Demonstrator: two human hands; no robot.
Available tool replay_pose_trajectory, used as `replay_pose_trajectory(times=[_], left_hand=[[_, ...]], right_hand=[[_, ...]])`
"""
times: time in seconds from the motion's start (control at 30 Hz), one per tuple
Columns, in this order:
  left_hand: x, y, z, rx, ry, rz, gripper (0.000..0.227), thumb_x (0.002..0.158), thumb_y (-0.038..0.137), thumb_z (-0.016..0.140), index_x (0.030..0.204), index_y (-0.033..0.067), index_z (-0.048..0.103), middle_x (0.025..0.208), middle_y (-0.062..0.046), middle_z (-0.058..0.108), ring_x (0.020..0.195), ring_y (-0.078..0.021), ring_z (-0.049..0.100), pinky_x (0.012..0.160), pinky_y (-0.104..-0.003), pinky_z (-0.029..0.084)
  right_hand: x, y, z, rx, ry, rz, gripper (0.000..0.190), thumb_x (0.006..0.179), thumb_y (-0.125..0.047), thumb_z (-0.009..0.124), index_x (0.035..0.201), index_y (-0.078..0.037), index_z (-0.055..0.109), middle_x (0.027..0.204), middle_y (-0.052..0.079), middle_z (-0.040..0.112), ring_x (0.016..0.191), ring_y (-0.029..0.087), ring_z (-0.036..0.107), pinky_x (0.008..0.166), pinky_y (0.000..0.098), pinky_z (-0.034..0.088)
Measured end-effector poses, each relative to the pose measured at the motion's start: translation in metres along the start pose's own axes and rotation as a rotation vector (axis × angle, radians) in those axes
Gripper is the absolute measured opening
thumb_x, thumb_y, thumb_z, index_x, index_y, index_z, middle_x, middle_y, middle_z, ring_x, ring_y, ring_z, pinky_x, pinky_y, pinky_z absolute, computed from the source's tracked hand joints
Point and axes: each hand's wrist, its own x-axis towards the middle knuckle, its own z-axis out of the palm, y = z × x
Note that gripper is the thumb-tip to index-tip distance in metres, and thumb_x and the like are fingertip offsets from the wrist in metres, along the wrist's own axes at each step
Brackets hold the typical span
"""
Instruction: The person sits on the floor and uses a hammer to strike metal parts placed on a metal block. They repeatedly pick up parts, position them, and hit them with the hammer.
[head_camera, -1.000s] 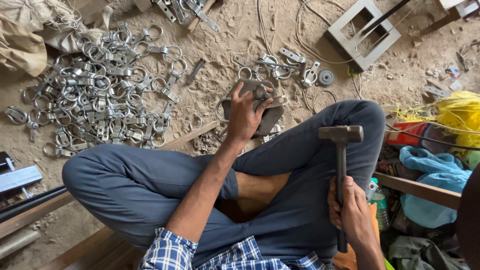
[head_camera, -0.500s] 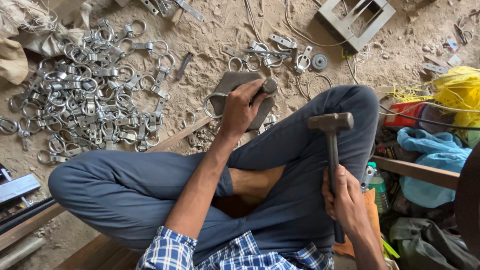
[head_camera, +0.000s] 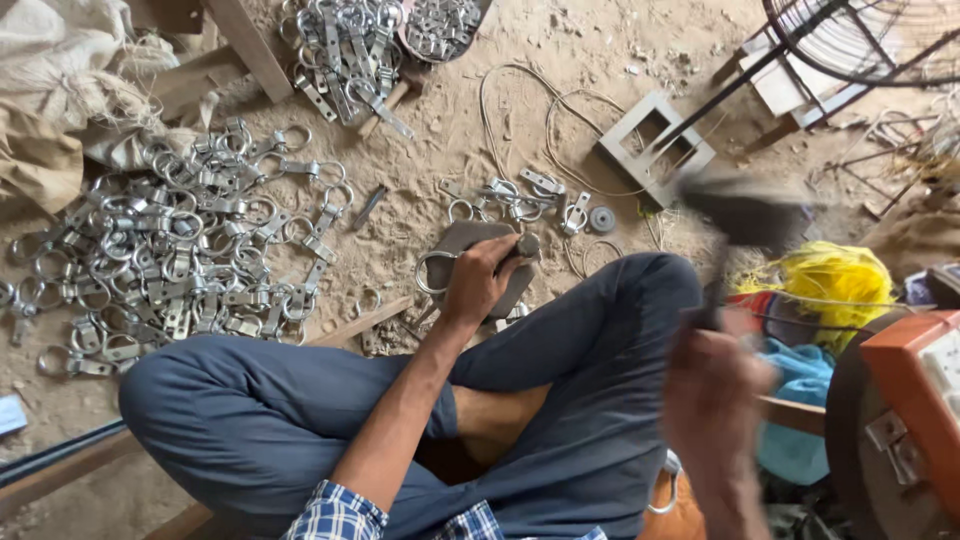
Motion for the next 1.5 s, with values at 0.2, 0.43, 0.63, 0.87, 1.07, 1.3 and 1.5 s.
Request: replay_pose_trajectory(times=[0.2,0.43,0.63,0.87,1.07,1.3,1.5], left_hand=[[-0.003,-0.001,0.002,-0.016,0.018,0.007,0.033,0.093,0.017,0.076,0.122,0.0012,0.071,0.118,-0.019,0.073,0.109,-0.0364,0.072,0.093,-0.043,0.058],[0.001,0.004,0.013,0.012,0.089,0.021,0.036,0.088,0.016,0.076,0.121,-0.0002,0.072,0.108,-0.022,0.073,0.099,-0.0414,0.069,0.084,-0.048,0.056],[-0.006,-0.003,0.012,-0.061,0.148,-0.018,0.033,0.091,0.024,0.077,0.115,0.0019,0.071,0.107,-0.021,0.074,0.102,-0.0394,0.071,0.087,-0.045,0.056],[0.005,-0.009,-0.007,0.050,0.152,-0.050,0.029,0.102,0.036,0.064,0.104,0.0093,0.075,0.091,-0.009,0.078,0.091,-0.0331,0.073,0.117,-0.056,0.033],[0.007,0.003,-0.009,0.092,0.041,-0.157,0.033,0.098,0.042,0.064,0.100,0.0117,0.077,0.084,-0.004,0.078,0.087,-0.0210,0.075,0.124,-0.060,0.024],[0.000,-0.003,0.000,0.183,0.029,-0.060,0.029,0.099,0.036,0.069,0.102,0.0082,0.076,0.107,-0.009,0.079,0.112,-0.0237,0.072,0.122,-0.056,0.027],[-0.001,-0.012,0.012,0.028,-0.053,-0.111,0.035,0.095,0.030,0.074,0.119,0.0043,0.071,0.114,-0.015,0.076,0.110,-0.0268,0.073,0.102,-0.042,0.055]], right_hand=[[-0.007,0.015,0.048,-0.113,-0.075,-0.322,0.019,0.107,-0.026,0.055,0.104,-0.009,0.061,0.079,0.016,0.055,0.072,0.033,0.057,0.067,0.0460,0.044],[-0.003,0.043,0.087,0.399,-0.342,0.011,0.037,0.119,-0.035,0.032,0.110,-0.007,0.054,0.068,0.002,0.047,0.056,0.021,0.047,0.050,0.0326,0.039],[-0.062,0.035,0.011,0.696,-0.360,0.866,0.051,0.109,-0.049,0.030,0.095,-0.004,0.050,0.054,0.002,0.036,0.036,0.013,0.033,0.033,0.0295,0.027],[-0.077,0.048,0.015,0.936,-0.334,0.837,0.047,0.109,-0.049,0.028,0.094,-0.008,0.045,0.052,0.001,0.034,0.031,0.010,0.026,0.028,0.0272,0.023],[-0.064,0.050,0.016,0.985,-0.380,0.850,0.045,0.109,-0.048,0.029,0.093,-0.008,0.044,0.051,0.000,0.032,0.030,0.009,0.024,0.027,0.0270,0.021],[-0.066,0.054,0.015,1.017,-0.396,0.881,0.049,0.109,-0.051,0.027,0.094,-0.007,0.044,0.051,-0.001,0.031,0.030,0.008,0.024,0.027,0.0263,0.021],[-0.062,0.037,0.009,0.828,-0.391,0.882,0.052,0.109,-0.051,0.027,0.091,-0.005,0.044,0.052,0.000,0.033,0.032,0.009,0.028,0.028,0.0267,0.025]])
